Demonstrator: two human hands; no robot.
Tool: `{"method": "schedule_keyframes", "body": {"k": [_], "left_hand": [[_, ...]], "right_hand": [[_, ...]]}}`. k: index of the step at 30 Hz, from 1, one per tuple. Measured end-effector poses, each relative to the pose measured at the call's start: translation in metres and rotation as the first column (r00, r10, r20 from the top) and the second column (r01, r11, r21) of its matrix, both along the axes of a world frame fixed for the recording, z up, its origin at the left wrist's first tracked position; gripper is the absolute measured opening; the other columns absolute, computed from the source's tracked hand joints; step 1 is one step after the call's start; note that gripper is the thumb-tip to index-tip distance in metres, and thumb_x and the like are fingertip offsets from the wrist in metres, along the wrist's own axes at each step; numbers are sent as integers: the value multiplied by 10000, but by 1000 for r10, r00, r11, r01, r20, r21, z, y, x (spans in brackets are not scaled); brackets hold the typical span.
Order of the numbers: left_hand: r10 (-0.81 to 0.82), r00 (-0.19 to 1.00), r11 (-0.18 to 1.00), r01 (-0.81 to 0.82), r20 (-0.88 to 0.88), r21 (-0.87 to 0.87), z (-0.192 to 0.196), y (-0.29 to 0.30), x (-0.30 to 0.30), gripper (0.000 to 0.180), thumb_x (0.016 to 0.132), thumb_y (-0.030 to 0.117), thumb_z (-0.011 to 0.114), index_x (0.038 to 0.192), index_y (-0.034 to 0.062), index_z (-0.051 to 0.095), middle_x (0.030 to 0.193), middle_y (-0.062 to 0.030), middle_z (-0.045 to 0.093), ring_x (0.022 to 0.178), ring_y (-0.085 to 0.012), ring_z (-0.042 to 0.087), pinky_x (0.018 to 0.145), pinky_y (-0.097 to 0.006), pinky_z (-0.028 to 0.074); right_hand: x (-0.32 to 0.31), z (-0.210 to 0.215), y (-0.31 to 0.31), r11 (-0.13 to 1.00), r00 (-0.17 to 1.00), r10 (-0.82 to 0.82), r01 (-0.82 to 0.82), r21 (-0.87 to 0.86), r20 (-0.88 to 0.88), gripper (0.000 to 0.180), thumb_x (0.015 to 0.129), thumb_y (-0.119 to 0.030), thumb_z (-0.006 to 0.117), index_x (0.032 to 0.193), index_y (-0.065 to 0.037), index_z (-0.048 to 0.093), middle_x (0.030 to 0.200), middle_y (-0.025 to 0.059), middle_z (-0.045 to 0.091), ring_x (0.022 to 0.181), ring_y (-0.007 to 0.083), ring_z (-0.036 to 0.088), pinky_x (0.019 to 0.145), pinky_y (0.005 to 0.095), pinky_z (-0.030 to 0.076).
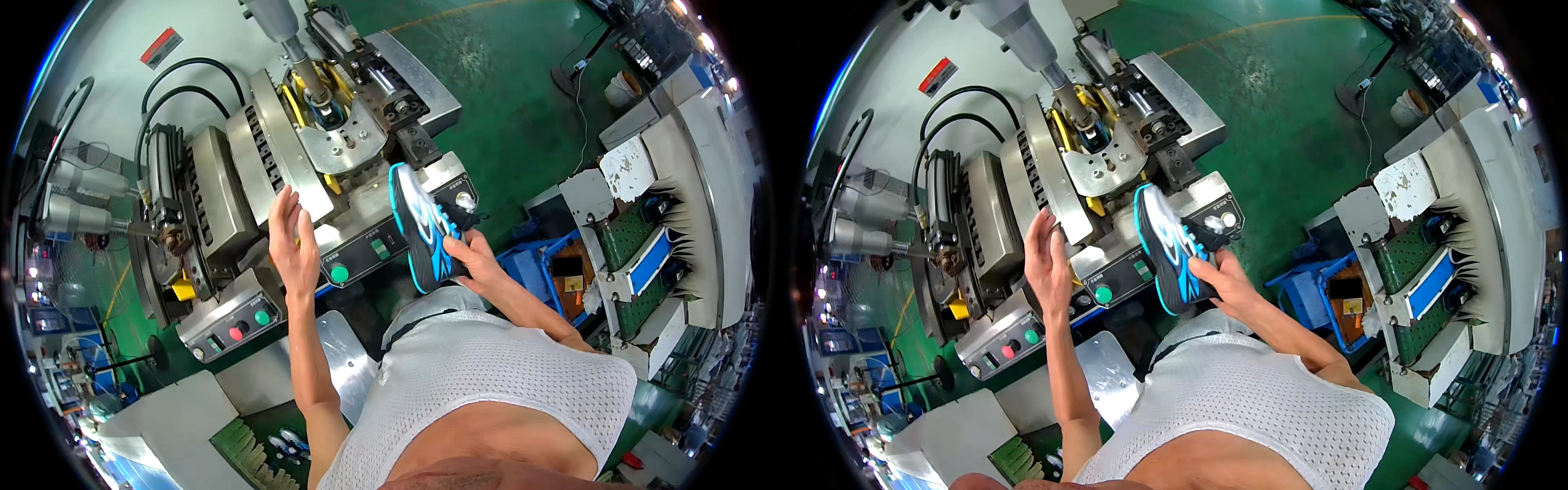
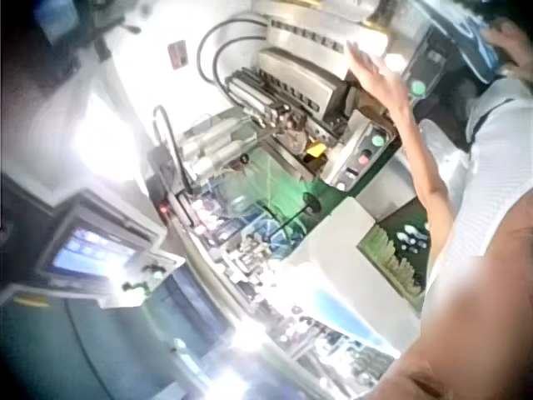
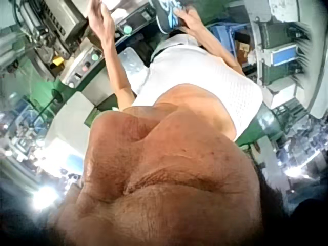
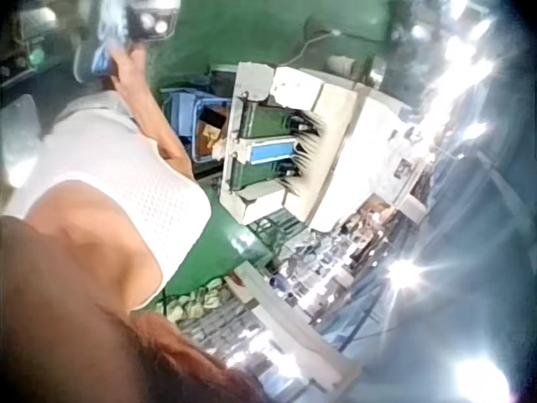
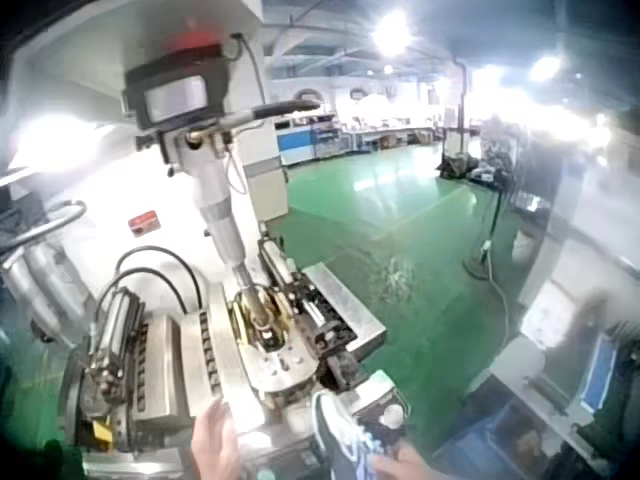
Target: The person repeatedly picks up a shoe and a sole, places them into a press machine, and activates the press to bond them. After each cycle, the person removes the assembled shoe and places it on a nearby rack. The process is repeated for multiple pairs of shoes.
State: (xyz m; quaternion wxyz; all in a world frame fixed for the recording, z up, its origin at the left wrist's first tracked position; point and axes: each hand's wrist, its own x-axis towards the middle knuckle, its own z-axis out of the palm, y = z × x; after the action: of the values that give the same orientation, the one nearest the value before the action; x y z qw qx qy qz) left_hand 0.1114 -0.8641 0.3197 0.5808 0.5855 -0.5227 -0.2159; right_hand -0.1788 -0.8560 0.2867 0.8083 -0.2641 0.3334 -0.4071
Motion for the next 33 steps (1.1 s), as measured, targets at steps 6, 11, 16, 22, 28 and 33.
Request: {"method": "schedule_keyframes", "body": {"k": [6,11,16,22,28,33], "left_hand": [[-43,991,980,17,125,198,-45,-141,13,582,946,229,593,1398,-74,387,1381,-270,480,1251,-344,531,1018,-407,455],[-42,996,938,14,76,346,-82,-218,16,647,924,218,591,1412,-110,319,1401,-322,439,1308,-361,482,1069,-393,406],[43,971,847,-161,237,506,-114,-270,21,433,871,162,634,1187,-106,507,1100,-283,618,1063,-361,620,919,-408,473],[107,870,959,-218,481,181,-199,-325,54,535,790,136,678,1230,-85,468,1211,-332,552,1124,-508,528,940,-491,441],[131,889,896,-295,438,331,-209,-350,84,769,782,166,728,1300,-161,264,1225,-345,497,1106,-440,578,942,-451,474],[239,966,859,-164,-97,486,-140,-308,81,743,814,222,740,1293,-159,318,1197,-244,529,1051,-242,555,913,-347,472]], "right_hand": [[-11,-15,-29,991,986,-130,133,-16,107,406,935,-246,662,1206,36,553,1064,78,679,905,143,679,803,323,578],[-12,-14,-37,974,970,-223,227,-28,97,402,940,-222,655,1226,39,543,1087,86,671,920,141,673,804,330,576],[-15,-17,-40,961,960,-278,278,1,-37,397,938,-204,657,1226,46,547,1056,56,663,892,99,639,769,298,550],[-16,-32,-26,961,942,-276,273,-43,-192,405,901,-188,676,1237,10,569,1023,-17,636,869,46,549,738,246,463],[-9,-35,-39,965,905,-262,237,-114,-335,460,902,-206,678,1294,-8,541,1067,-16,603,895,57,511,770,255,448],[19,-29,-87,954,919,-241,164,-252,-313,405,919,-162,650,1269,9,540,1082,0,607,949,81,555,839,281,474]]}}
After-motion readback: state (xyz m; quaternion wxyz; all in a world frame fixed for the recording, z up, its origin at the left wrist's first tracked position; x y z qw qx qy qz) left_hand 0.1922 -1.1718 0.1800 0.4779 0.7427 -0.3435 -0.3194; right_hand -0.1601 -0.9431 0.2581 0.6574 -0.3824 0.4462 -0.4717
